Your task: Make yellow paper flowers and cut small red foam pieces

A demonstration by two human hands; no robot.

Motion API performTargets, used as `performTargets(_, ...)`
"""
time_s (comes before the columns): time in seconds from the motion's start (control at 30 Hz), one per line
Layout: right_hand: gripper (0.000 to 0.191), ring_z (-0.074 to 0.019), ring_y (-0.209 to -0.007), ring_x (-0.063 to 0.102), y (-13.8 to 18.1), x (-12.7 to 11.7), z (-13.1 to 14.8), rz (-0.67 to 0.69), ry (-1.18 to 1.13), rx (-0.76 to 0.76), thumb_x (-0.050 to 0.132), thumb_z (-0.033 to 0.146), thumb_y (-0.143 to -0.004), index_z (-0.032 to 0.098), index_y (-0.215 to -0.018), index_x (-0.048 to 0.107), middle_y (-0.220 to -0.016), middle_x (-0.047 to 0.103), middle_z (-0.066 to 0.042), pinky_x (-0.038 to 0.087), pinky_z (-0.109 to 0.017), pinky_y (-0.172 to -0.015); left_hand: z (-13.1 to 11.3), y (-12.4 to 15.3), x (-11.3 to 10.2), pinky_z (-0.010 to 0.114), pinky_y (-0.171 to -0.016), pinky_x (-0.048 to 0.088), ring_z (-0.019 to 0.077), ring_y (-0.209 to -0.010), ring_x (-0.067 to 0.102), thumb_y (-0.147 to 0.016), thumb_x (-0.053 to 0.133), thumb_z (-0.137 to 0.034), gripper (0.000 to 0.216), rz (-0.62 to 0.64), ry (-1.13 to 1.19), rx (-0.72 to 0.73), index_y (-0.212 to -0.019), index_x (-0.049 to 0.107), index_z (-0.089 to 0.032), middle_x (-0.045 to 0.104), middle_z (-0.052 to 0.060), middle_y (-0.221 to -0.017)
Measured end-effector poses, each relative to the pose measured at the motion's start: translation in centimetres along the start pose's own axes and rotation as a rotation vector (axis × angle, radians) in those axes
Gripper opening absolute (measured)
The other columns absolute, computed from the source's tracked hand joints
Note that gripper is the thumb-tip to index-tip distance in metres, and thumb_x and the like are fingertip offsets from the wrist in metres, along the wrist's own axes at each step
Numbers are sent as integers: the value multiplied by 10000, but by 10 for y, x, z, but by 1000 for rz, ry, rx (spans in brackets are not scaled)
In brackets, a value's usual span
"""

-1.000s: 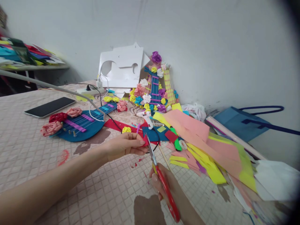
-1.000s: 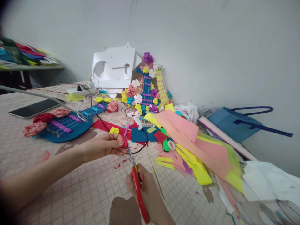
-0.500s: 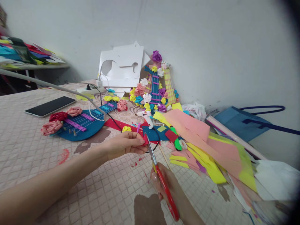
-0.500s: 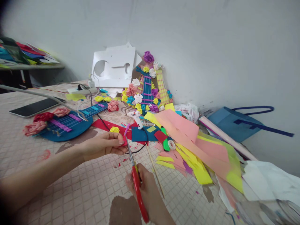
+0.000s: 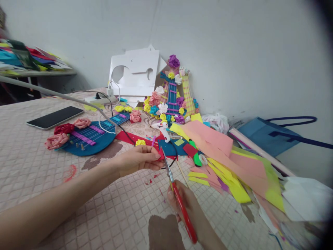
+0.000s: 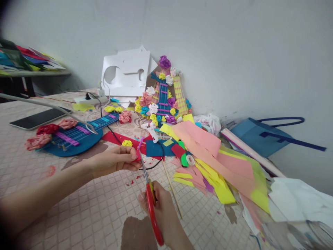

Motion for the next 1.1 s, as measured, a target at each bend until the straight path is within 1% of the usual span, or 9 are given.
performTargets(0.23,386,-83,-463,327,0,1,4,0,-3,45,613,533,-729,214,-679,401,-577,349,61,291,-188,-360,-1,1,2,239,-725,527,135,-730,690,-718,745,-234,174,-11,-4,-1,-719,606,-131,728,60,-756)
performTargets(0.43,374,-88,-460,324,3,1,6,-34,-29,44,616,532,-721,213,-679,426,-566,341,60,290,-190,-351,0,0,0,242,-730,531,137,-729,695,-732,737,-217,160,3,0,8,-742,603,-129,730,63,-770)
performTargets(0.57,357,-87,-464,338,2,0,3,-16,-9,28,590,527,-742,207,-699,437,-578,351,56,294,-190,-361,-1,0,-1,245,-733,530,137,-724,695,-735,737,-222,163,9,2,6,-738,604,-129,731,65,-772)
performTargets(0.67,360,-83,-456,323,2,0,2,-13,8,8,567,533,-755,211,-691,421,-563,329,63,280,-188,-364,-1,0,0,247,-740,528,134,-721,693,-736,735,-226,161,11,-5,3,-738,607,-129,730,63,-772)
performTargets(0.87,370,-78,-453,319,3,0,5,-22,30,42,564,541,-757,215,-691,401,-575,333,65,274,-193,-379,-2,0,-1,253,-741,524,147,-749,693,-722,743,-229,168,-4,-15,-3,-733,606,-133,729,61,-761)
performTargets(1.03,393,-77,-462,304,0,0,-1,-34,63,17,585,538,-750,217,-661,377,-552,293,72,261,-189,-386,-4,1,-1,278,-774,516,165,-781,693,-732,731,-246,171,-3,-21,-11,-730,603,-133,731,70,-775)
performTargets(1.1,421,-69,-444,309,-1,0,-3,-39,50,18,589,568,-737,215,-659,374,-552,300,74,254,-184,-370,-5,1,-1,279,-777,517,163,-779,693,-731,732,-233,166,1,-21,-12,-727,599,-133,731,67,-773)
Point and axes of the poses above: each hand's wrist, its own y-axis away from the middle knuckle, its own x-axis out of the palm, z = x × y, the point moved 2 cm from there along -y, towards the middle knuckle
